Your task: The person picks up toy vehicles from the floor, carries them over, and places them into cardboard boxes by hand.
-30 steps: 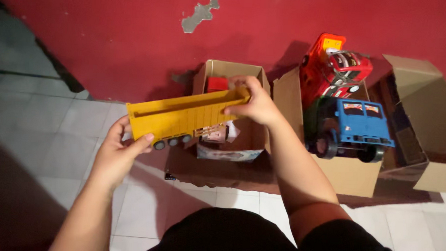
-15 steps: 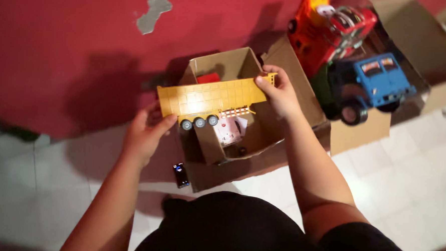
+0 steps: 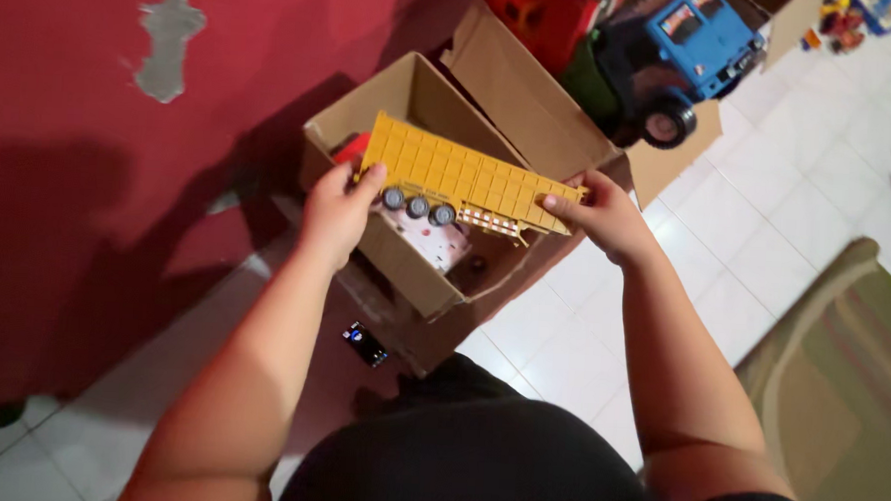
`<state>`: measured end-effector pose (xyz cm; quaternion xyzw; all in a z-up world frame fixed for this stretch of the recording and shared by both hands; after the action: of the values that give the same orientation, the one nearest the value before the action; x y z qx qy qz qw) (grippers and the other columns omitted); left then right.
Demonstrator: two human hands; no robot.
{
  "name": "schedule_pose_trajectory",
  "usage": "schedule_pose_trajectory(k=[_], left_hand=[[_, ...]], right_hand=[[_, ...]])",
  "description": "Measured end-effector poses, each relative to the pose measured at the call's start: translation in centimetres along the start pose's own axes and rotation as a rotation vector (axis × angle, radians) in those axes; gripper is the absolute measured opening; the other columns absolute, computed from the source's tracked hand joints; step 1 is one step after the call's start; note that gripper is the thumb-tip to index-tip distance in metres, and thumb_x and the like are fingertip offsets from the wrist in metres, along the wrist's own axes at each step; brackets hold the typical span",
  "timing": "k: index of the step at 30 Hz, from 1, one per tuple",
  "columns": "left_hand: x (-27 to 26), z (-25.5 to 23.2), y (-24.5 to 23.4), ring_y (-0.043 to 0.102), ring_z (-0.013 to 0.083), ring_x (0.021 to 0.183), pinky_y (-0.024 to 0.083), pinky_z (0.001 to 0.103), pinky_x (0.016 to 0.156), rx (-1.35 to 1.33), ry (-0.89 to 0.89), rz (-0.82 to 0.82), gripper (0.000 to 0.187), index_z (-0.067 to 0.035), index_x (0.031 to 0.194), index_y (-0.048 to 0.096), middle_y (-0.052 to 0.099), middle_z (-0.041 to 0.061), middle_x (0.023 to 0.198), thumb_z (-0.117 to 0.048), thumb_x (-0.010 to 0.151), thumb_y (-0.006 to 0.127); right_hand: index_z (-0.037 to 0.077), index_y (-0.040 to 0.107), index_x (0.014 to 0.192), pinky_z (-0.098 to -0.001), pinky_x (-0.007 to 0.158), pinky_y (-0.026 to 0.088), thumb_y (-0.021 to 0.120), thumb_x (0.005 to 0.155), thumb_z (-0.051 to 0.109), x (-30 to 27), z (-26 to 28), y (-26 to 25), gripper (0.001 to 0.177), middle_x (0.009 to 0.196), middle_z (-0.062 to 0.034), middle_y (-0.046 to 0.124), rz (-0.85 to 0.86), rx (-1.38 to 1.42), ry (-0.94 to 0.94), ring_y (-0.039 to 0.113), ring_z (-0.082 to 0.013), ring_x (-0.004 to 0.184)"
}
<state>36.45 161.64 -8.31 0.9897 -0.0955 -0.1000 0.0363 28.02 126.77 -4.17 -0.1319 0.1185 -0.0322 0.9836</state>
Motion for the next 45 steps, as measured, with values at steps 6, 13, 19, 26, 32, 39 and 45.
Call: schedule_pose_trajectory(k=[6,13,19,26,32,39,45], left_hand=[[6.0,2.6,4.8,0.066,0.0128,0.097,0.054,0.029,0.082,-0.151,-0.142,0.022,0.041,-0.003,0.128,0.066,0.072,0.004,0.114,-0.029,0.096,0.068],[11.8,5.0,5.8,0.066,0.0132,0.108,0.051,0.028,0.093,0.056,-0.041,-0.024,0.045,-0.003,0.131,0.065,0.073,0.005,0.119,-0.031,0.096,0.069],[13.3,4.7,3.6,0.062,0.0216,0.124,0.046,0.033,0.104,0.392,0.035,-0.025,0.063,-0.004,0.148,0.049,0.066,0.014,0.135,-0.044,0.1,0.061],[14.3,9.9,0.9,0.056,0.0374,0.13,0.043,0.043,0.107,0.829,-0.089,0.008,0.069,-0.019,0.161,0.028,0.057,0.02,0.143,-0.048,0.101,0.043],[12.5,12.6,3.6,0.031,0.0329,0.148,0.018,0.059,0.119,1.538,0.023,0.179,0.064,-0.02,0.149,0.044,0.04,0.011,0.158,-0.041,0.09,0.059],[11.7,11.5,4.1,0.036,0.0312,0.145,0.018,0.056,0.121,1.586,0.058,0.122,0.059,-0.016,0.135,0.064,0.042,0.011,0.157,-0.047,0.086,0.065],[11.5,11.7,4.0,0.037,0.0318,0.144,0.026,0.055,0.116,1.546,0.077,0.106,0.055,-0.016,0.129,0.068,0.042,0.01,0.158,-0.045,0.082,0.067]], right_hand=[[0.0,0.07,0.101,-0.0282,0.07,0.052,0.075,0.095,0.045,0.3,-1.5,-3.1,0.046,0.085,-0.0058,0.069,0.011,-0.302,0.107,0.063,-0.011,0.079],[0.007,0.074,0.111,-0.0327,0.055,0.051,0.064,0.095,0.04,1.6,-2.4,-2.2,0.037,0.073,-0.0082,0.067,0.104,-0.519,0.292,0.059,-0.0169,0.058],[0.002,0.07,0.109,-0.0293,0.056,0.055,0.06,0.099,0.033,5.2,-4.8,-1.2,0.034,0.077,-0.0019,0.068,0.117,-0.174,0.253,0.064,-0.0125,0.061],[0.0,0.071,0.11,-0.0292,0.054,0.053,0.062,0.1,0.027,8.5,-9.0,1.5,0.03,0.074,-0.0052,0.064,0.226,-0.022,0.329,0.063,-0.0146,0.055],[0.007,0.072,0.112,-0.0336,0.051,0.051,0.062,0.099,0.03,10.3,-9.5,4.0,0.028,0.072,-0.0057,0.066,0.218,-0.287,0.432,0.063,-0.0167,0.051],[0.014,0.073,0.116,-0.0387,0.057,0.053,0.058,0.101,0.036,14.3,-14.6,6.2,0.031,0.075,-0.0129,0.074,0.241,-0.581,0.415,0.068,-0.0209,0.056],[0.01,0.071,0.12,-0.0442,0.059,0.061,0.059,0.099,0.029,19.1,-23.7,9.3,0.03,0.087,-0.0143,0.073,0.175,-0.425,0.457,0.071,-0.0283,0.064]])
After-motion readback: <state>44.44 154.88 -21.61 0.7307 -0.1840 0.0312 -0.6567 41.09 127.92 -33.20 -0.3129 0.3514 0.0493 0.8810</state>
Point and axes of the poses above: each hand's wrist, its own x-axis towards the middle knuckle, its own y-axis out of the palm, z = x × y, the point moved 9 cm from there along x, towards the middle knuckle
